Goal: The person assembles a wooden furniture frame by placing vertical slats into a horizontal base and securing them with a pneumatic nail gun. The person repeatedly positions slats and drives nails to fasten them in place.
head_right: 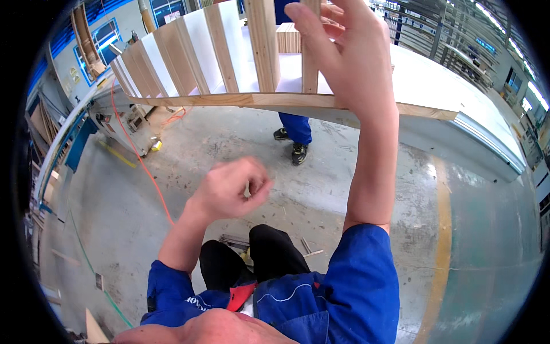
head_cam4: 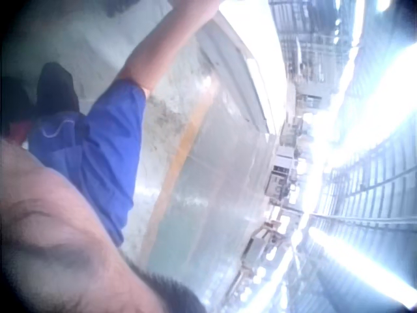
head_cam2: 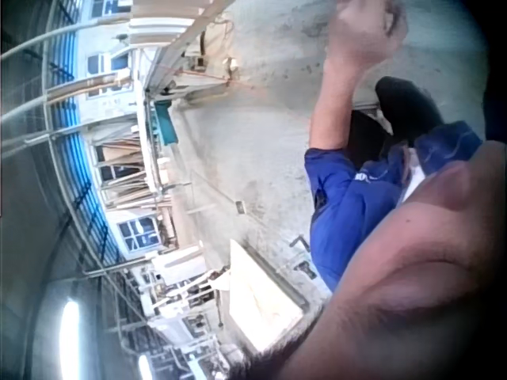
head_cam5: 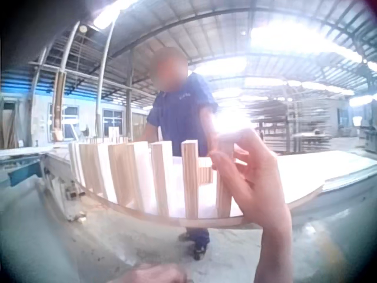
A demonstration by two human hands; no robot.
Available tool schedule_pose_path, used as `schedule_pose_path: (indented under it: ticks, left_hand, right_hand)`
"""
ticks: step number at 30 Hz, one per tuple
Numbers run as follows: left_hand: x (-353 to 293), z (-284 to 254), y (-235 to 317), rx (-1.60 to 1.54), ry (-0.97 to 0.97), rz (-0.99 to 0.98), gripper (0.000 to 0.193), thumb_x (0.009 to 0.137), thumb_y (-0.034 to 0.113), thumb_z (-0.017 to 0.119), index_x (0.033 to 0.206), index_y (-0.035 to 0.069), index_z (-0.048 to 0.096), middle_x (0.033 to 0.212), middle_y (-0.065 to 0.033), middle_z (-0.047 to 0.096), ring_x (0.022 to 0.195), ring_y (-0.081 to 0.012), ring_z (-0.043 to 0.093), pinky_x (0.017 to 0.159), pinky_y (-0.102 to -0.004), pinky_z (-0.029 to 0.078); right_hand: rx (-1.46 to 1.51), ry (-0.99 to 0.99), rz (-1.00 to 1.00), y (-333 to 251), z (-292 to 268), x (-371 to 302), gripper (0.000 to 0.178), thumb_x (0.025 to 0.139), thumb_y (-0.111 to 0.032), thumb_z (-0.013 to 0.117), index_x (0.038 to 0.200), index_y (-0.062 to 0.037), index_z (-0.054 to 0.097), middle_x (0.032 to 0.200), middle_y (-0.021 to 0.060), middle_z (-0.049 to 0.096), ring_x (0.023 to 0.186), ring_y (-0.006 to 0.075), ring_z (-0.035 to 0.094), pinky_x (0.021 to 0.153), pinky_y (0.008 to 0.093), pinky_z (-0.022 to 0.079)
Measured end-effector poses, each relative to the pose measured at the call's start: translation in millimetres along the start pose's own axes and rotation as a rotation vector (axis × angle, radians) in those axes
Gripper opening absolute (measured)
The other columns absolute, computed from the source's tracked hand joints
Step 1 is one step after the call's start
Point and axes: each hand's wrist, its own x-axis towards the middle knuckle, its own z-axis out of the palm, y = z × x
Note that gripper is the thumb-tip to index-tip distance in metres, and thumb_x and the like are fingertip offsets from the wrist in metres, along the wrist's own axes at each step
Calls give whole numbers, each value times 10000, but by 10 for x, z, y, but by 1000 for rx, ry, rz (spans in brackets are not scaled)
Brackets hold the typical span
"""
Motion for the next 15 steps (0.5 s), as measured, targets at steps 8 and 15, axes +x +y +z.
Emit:
schedule_pose_path:
  ticks: [8, 15]
  left_hand:
    - [184, -372, 534, -103, 344, -107, 205, 832, 20, 740, 1031, 58, 711, 840, -103, 714, 580, -165, 656, 508, -265, 542]
    - [5, -309, 467, -156, 131, -128, 472, 786, 16, 767, 1190, 32, 522, 805, -96, 718, 525, -109, 621, 421, -225, 452]
  right_hand:
    - [-20, 24, -120, 262, -55, 21, 239, 935, -46, 652, 1161, -14, 581, 1114, 103, 636, 1007, 179, 650, 833, 310, 557]
    - [-32, 24, -115, 229, -57, 5, 233, 923, -22, 655, 1144, -27, 584, 1078, 105, 653, 972, 181, 661, 826, 326, 571]
